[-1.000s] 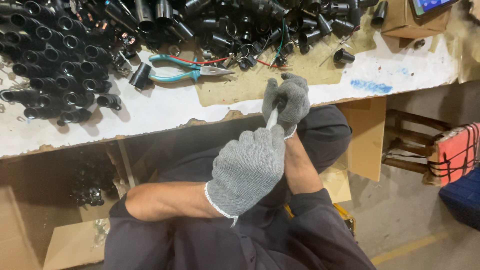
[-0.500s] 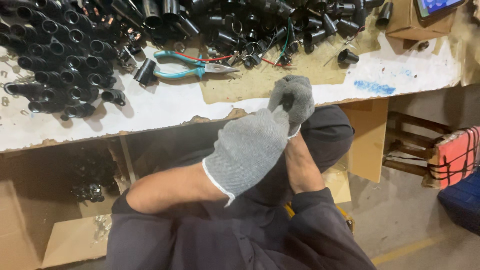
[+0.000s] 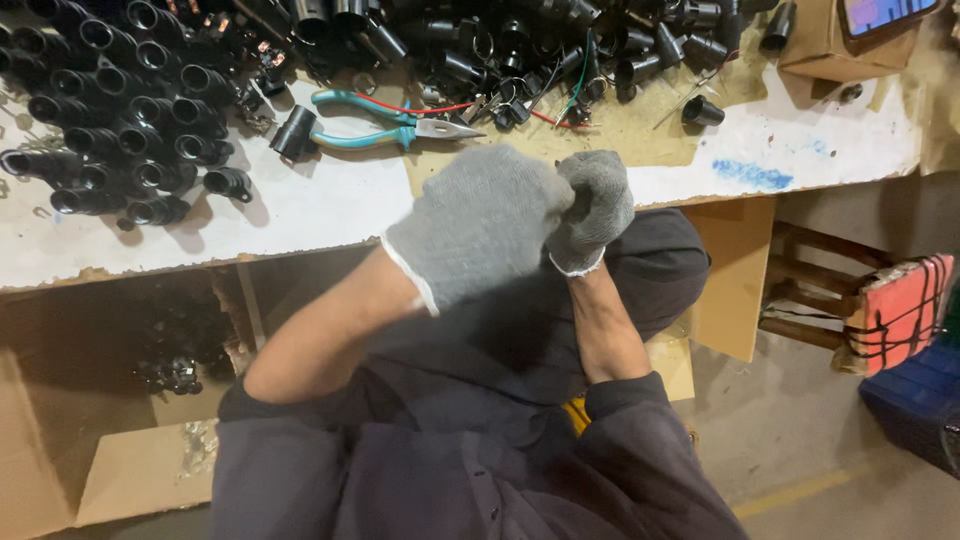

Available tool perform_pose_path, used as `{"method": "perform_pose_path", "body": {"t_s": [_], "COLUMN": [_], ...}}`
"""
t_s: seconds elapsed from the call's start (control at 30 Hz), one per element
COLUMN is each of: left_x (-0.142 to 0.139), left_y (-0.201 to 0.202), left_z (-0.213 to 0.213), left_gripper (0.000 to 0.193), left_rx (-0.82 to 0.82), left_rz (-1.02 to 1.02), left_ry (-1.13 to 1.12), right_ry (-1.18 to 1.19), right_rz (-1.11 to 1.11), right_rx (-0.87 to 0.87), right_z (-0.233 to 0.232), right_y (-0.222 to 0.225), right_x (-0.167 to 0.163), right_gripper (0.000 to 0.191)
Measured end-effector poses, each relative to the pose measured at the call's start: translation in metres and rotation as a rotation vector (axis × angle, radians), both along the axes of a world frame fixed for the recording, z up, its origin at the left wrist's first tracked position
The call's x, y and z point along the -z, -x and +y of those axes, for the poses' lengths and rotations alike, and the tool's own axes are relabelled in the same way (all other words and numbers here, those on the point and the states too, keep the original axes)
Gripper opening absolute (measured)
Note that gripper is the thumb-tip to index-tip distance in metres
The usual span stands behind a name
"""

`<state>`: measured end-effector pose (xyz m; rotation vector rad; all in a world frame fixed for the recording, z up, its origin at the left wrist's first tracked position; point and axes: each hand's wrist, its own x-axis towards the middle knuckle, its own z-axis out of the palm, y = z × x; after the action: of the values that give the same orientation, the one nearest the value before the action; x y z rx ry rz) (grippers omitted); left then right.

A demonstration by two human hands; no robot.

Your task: The person sits at a workbench assembling black plastic lamp socket components, fitting internal metal and wire parts into the housings by hand and occasionally using pliers to adjust or crimp parts. Finished assemblies are placed into a cardboard box beside the bench.

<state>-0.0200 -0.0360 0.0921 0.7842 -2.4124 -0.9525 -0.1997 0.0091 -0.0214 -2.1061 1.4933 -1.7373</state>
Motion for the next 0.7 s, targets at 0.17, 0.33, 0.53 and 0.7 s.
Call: {"method": "perform_pose_path", "body": {"t_s": [0.17, 0.33, 0.53, 0.7], "left_x": [0.003, 0.003, 0.004, 0.007], "left_y": [0.01, 0.025, 0.037, 0.034], "left_z": [0.022, 0.056, 0.085, 0.091], "left_gripper": [0.01, 0.013, 0.024, 0.037], "left_rx": [-0.148, -0.239, -0.373, -0.443], "left_rz": [0.001, -0.163, -0.276, -0.322], "left_ry": [-0.053, 0.166, 0.344, 0.458], "right_ry": [-0.072, -0.009, 0.019, 0.028], "right_rz": [-0.086, 0.098, 0.249, 0.316], "right_rx": [0.075, 0.116, 0.147, 0.155], "right_z": [0.0, -0.006, -0.009, -0.013], "right_y": [-0.002, 0.004, 0.006, 0.002], "right_x": [0.007, 0.0, -0.02, -0.028], "right_gripper": [0.016, 0.018, 0.023, 0.024]}}
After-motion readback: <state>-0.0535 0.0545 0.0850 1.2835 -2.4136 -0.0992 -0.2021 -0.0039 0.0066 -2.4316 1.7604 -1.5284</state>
